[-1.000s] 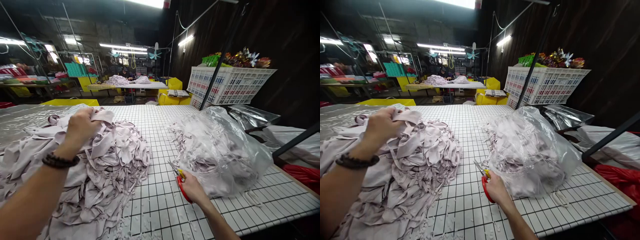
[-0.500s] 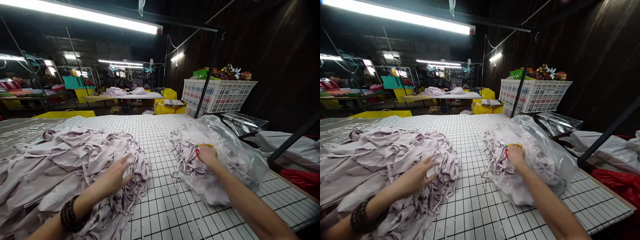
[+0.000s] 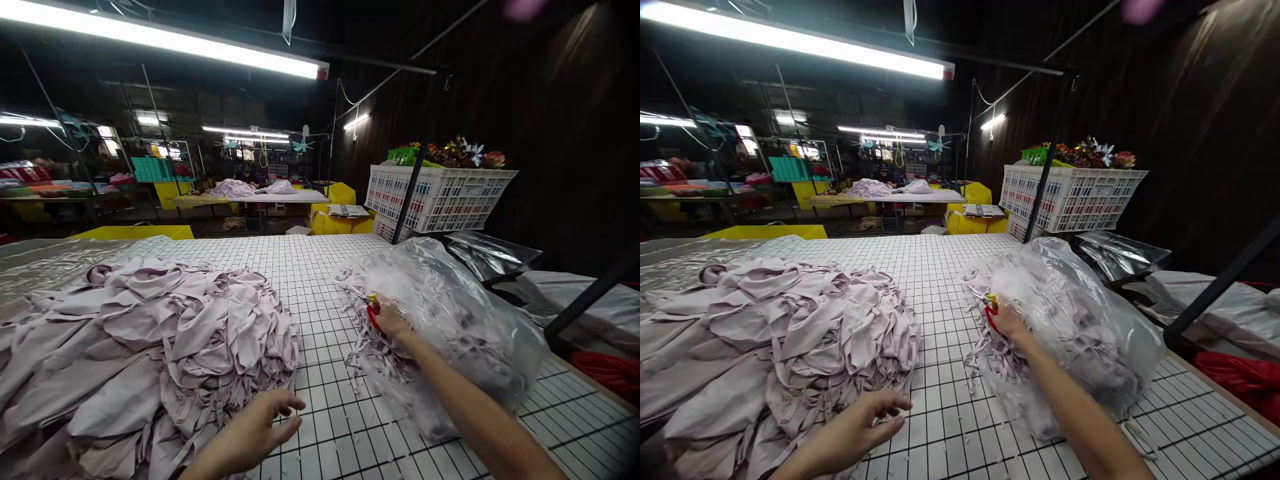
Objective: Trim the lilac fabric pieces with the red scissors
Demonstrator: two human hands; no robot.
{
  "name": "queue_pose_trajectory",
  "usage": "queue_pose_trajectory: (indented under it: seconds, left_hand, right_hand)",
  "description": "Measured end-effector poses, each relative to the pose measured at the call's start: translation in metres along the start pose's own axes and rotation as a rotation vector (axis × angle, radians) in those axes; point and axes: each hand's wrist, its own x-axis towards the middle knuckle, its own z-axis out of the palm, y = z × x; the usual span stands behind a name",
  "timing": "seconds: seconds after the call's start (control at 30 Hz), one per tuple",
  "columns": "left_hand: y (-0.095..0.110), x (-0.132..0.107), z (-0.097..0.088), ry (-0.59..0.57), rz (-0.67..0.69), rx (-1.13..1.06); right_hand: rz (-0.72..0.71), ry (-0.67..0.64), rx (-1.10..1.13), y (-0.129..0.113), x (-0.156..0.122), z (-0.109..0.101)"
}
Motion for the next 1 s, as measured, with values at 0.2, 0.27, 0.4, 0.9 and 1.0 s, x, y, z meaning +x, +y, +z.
queue_pose_trajectory:
  seconds: [0.2, 0.27, 0.4, 0.9, 1.0]
  left_hand:
    - [-0.023, 0.035, 0.023, -0.019, -0.31, -1.016]
    - [-0.03, 0.042, 0.039, -0.113, -0.369, -1.138]
    - [-0.047, 0.037, 0.068, -0.098, -0.387, -1.048]
    - [-0.072, -0.026, 0.072, 0.158, -0.454, -1.087]
    - [-0.072, -0.028, 0.074, 0.189, -0.461, -1.011]
  right_hand:
    - [-0.367, -0.158, 0.362, -0.096, -0.092, 0.01]
    - [-0.54, -0.308, 0.508, -0.126, -0.133, 0.027]
    - [-0.515, -0.585, 0.516, -0.145, -0.19, 0.055]
    - [0.097, -0.365, 0.675, -0.079, -0.189, 0.086]
    - [-0.005, -0.269, 0.577, -0.088, -0.189, 0.099]
